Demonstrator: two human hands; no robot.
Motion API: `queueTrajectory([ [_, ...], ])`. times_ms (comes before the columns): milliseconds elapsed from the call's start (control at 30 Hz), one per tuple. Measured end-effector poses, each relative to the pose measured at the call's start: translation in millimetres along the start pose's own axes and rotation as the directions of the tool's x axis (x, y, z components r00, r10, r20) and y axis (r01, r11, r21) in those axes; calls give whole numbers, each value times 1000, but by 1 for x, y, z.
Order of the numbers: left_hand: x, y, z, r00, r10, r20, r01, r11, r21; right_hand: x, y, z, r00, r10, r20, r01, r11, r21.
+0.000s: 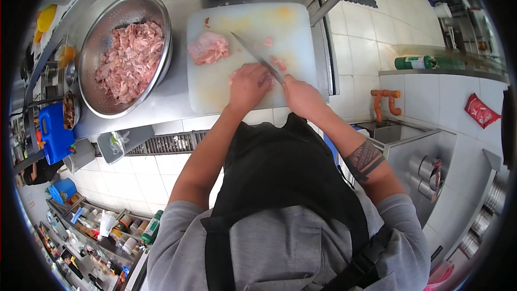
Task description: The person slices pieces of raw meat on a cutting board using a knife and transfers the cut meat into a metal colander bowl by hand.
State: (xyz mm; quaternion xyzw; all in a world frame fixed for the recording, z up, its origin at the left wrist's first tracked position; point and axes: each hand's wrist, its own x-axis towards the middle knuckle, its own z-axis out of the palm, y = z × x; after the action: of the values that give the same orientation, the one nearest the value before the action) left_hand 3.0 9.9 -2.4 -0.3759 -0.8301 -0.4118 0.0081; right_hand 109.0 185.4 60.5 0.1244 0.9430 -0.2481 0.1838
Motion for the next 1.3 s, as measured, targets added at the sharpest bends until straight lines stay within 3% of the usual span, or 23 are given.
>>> queueTrajectory([
  [233, -11, -1, -6, 996, -38, -79, 36, 999, -30, -99, 48, -17, 990, 122, 78, -116, 991, -71],
  [367, -11, 5, -11, 989, 62, -135, -72, 995, -68, -98, 44, -23, 999, 31, -13, -33, 993, -110],
  [433, -14, -1, -4, 989, 48, -141, -56, 997, -52, -96, 32, -21, 996, -41, -79, 33, 993, -111],
  [567, -14, -3, -1, 993, 58, -107, -53, 998, 45, -103, 22, -26, 999, -33, -39, 27, 991, -129],
  [800, -12, -2, 0, 988, 107, -111, -102, 993, 56, -95, 30, -22, 999, 18, 50, -12, 992, -123],
  [1067, -8, -1, -3, 994, 85, -62, -83, 996, 28, 0, -1, 5, 999, -33, -39, 33, 999, -16],
  [1167, -13, -3, -3, 991, 71, -117, -74, 997, -25, -1, 8, -8, 995, -93, -30, 94, 995, 30],
  [1300, -26, -8, -15, 979, 66, -192, -73, 997, -27, -39, -2, -34, 1000, -13, -15, 13, 1000, -10],
])
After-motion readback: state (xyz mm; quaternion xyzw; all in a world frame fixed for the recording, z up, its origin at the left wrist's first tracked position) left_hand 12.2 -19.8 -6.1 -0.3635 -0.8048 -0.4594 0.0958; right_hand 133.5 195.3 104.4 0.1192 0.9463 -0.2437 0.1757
